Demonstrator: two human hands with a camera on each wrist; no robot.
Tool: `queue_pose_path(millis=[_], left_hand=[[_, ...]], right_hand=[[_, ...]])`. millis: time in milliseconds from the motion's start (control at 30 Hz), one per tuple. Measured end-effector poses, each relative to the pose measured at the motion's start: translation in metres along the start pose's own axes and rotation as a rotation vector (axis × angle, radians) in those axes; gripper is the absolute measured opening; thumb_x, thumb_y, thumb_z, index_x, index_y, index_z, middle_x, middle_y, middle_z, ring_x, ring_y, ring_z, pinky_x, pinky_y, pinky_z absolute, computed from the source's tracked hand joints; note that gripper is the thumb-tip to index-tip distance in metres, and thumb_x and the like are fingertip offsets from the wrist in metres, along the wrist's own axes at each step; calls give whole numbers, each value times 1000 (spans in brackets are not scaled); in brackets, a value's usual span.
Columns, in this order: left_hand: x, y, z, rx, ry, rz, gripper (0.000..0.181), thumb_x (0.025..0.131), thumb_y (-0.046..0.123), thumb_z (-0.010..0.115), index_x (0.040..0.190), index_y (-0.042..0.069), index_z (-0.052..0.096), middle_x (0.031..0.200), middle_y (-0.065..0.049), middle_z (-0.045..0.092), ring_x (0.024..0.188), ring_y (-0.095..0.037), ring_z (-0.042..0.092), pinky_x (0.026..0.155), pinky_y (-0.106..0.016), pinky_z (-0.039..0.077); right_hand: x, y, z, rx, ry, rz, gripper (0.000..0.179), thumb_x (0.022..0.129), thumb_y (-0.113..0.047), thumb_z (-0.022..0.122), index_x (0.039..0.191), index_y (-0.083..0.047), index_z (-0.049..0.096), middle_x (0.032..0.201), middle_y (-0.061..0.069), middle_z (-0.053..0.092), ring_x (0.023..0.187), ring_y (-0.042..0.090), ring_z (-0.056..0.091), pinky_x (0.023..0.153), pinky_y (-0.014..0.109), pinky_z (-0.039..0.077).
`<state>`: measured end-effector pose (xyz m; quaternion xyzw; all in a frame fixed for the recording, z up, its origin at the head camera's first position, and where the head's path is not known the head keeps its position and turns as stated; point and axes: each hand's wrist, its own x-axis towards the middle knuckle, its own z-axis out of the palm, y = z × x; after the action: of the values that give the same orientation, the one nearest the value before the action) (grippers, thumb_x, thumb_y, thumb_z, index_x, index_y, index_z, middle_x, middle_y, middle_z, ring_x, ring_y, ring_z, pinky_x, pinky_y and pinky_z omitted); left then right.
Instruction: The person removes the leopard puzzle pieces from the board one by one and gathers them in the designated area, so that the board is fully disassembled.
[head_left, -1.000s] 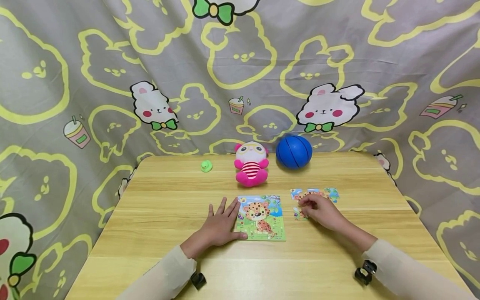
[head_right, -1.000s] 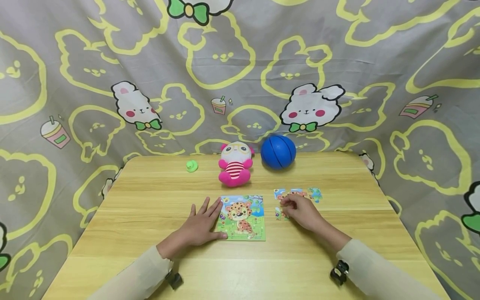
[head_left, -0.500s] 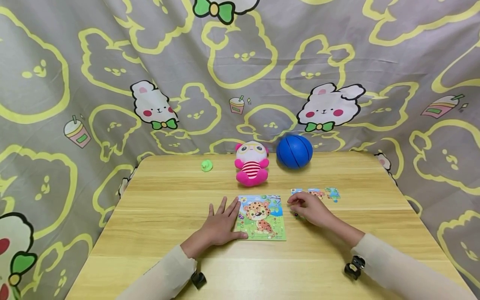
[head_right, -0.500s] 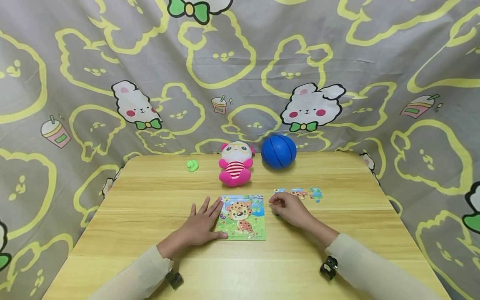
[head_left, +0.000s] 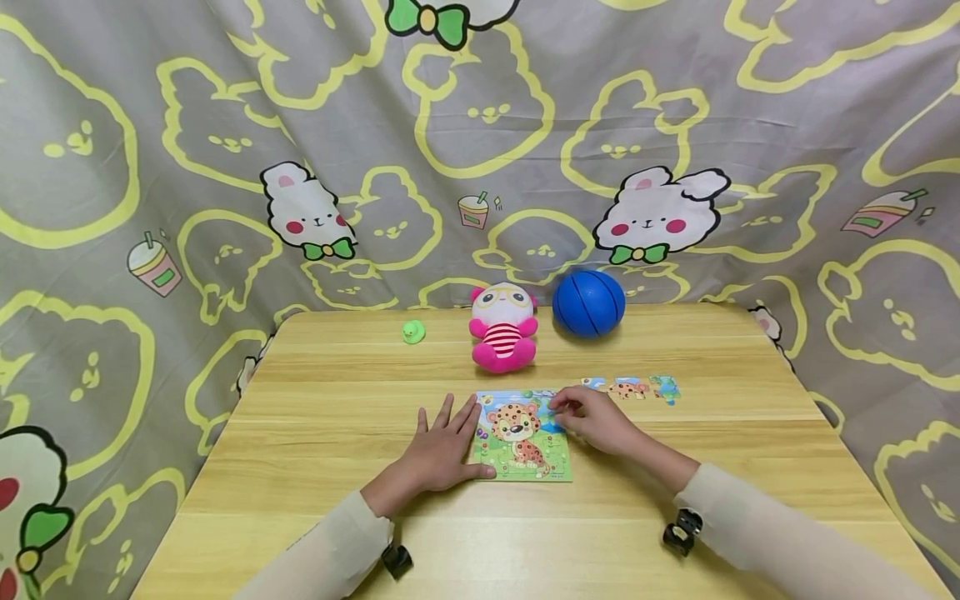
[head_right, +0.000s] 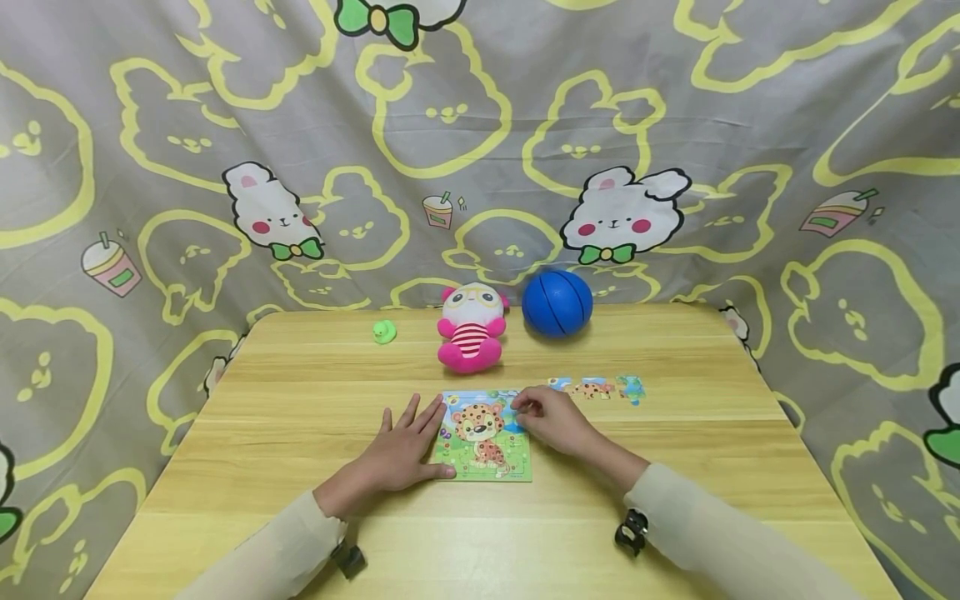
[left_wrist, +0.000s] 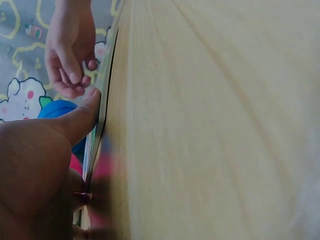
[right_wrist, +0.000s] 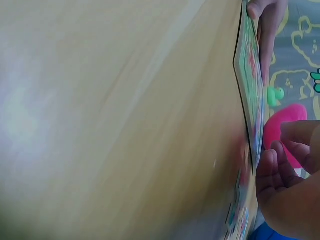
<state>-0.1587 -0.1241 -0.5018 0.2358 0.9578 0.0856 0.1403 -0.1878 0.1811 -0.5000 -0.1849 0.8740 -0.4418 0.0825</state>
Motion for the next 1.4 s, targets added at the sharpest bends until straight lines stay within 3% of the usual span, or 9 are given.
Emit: queue_pose_path(millis=[433, 633, 933, 1400], left_hand=[[1, -1, 2, 10, 7, -1, 112, 87, 82, 52, 167, 13, 14, 174, -1, 6, 158, -41, 3, 115, -78, 12], [1, -1, 2, 10, 9, 0, 112, 87, 82, 52, 167, 13, 14, 175, -1, 6, 158, -41, 3, 114, -78, 11], [2, -1, 2, 11, -4, -3, 112, 88, 82, 52, 167, 14, 13, 175, -1, 4, 158, -40, 1, 115, -78, 11], [2, -1, 2, 11, -5, -5, 112, 87, 82, 51, 167, 14, 12, 175, -1, 5, 159, -40, 2, 115, -77, 11]], right_hand=[[11, -16, 25, 23, -53, -43, 13, 95, -5, 72, 108, -8, 73, 98, 0, 67, 87, 15, 60, 77, 25, 52], [11, -15, 33, -8, -45, -32, 26, 92, -6, 77, 117, -7, 71, 106, 2, 65, 90, 15, 58, 79, 25, 51], [14, -14, 37, -107, -56, -6, 47, 84, -17, 87, 128, -9, 70, 104, 1, 59, 89, 15, 51, 76, 28, 45], [18, -23, 33, -159, -131, 29, 54, 85, -16, 86, 135, -10, 67, 102, 4, 54, 87, 17, 49, 79, 34, 43]])
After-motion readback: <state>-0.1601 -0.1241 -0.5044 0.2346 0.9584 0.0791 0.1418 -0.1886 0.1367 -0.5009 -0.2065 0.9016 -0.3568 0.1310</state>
